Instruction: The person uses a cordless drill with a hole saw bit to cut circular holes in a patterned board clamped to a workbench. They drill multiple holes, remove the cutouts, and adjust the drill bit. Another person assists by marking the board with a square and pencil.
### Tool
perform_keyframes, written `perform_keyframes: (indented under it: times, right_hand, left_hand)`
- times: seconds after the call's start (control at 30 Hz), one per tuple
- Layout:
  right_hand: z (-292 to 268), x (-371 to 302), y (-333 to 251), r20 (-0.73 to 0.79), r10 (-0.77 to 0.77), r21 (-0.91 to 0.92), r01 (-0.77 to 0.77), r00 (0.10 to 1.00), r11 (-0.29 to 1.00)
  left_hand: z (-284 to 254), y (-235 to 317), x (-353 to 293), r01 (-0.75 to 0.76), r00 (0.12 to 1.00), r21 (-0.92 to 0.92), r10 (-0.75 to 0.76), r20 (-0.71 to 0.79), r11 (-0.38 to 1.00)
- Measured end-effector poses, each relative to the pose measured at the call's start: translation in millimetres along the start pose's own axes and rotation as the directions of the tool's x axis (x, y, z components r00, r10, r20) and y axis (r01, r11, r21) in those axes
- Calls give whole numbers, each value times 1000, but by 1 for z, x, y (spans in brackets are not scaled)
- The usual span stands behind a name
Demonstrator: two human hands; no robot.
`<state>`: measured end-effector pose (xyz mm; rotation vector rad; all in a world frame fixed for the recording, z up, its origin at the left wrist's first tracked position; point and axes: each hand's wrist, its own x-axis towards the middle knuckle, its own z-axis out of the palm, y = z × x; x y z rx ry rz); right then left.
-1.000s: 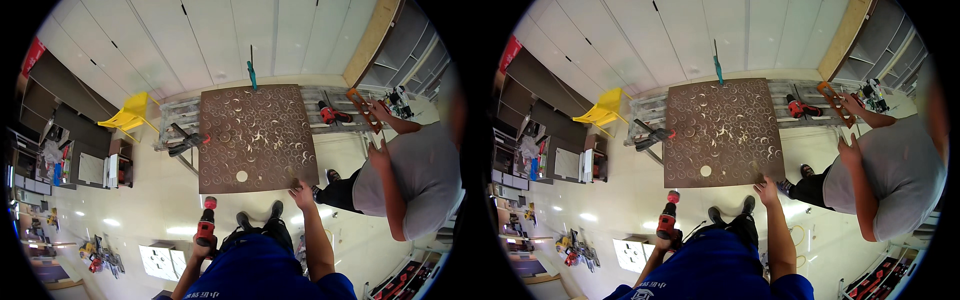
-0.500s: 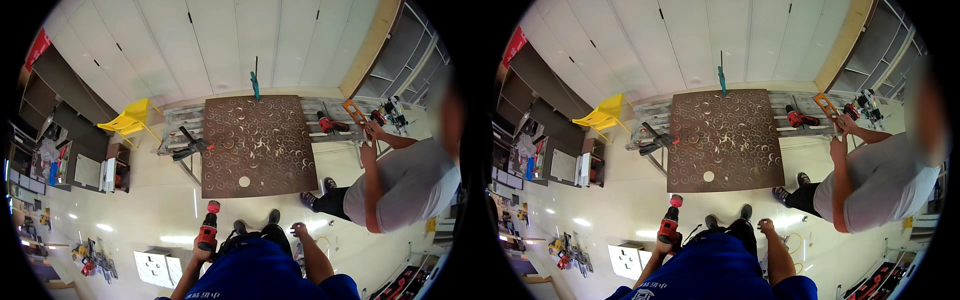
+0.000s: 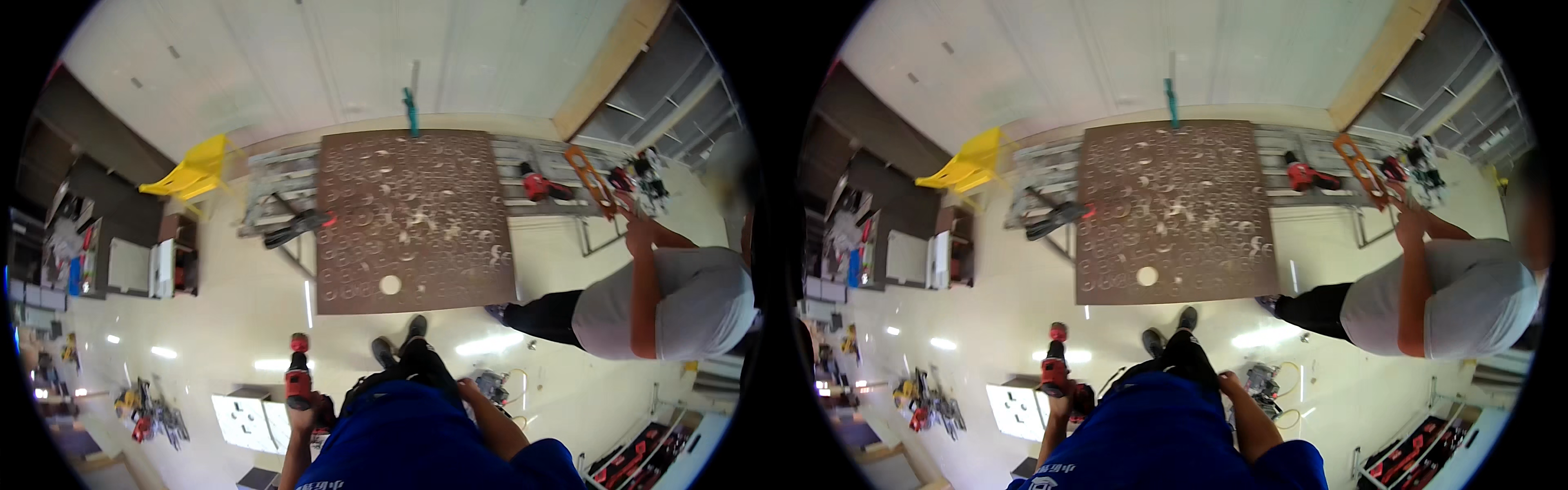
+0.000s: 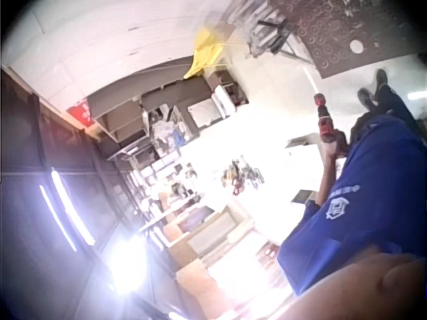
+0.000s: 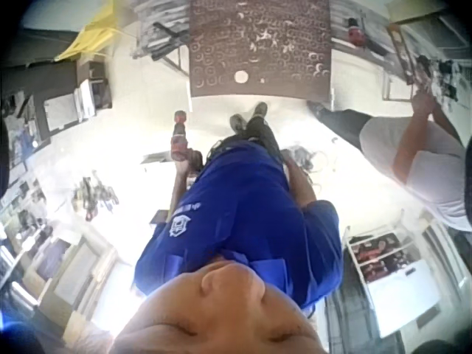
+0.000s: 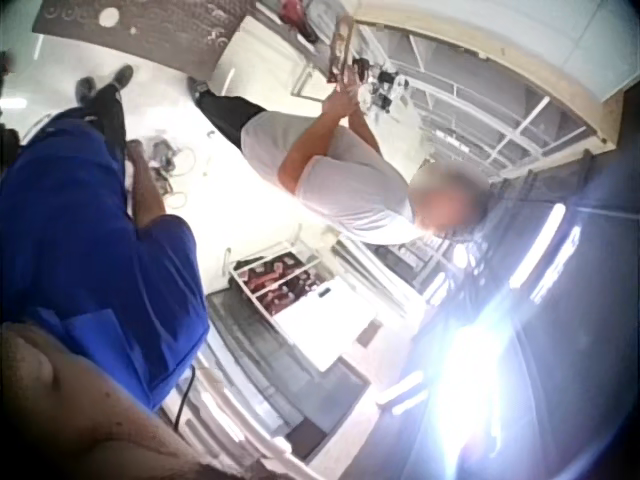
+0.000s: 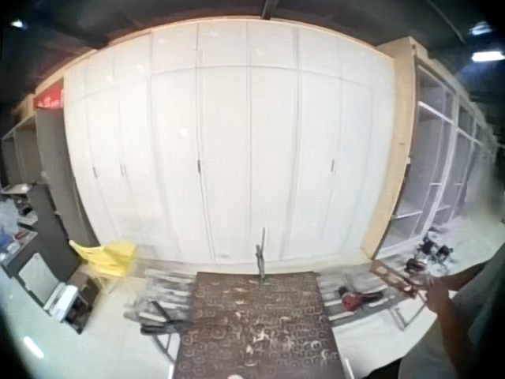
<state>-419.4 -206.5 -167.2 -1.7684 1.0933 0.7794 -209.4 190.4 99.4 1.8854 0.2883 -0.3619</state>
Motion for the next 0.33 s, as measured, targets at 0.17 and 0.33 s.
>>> perform_keyframes:
  times: [0.17, 0.33]
  right_hand:
    - [-19, 74, -46, 27, -57, 91, 54, 998, 994]
    - [-46, 91, -104, 68, 10, 405, -36, 998, 913]
  left_hand:
    - [-1, -63, 32, -187, 976, 131, 199, -86, 974]
    - [-19, -72, 78, -151, 987, 28, 152, -58, 988]
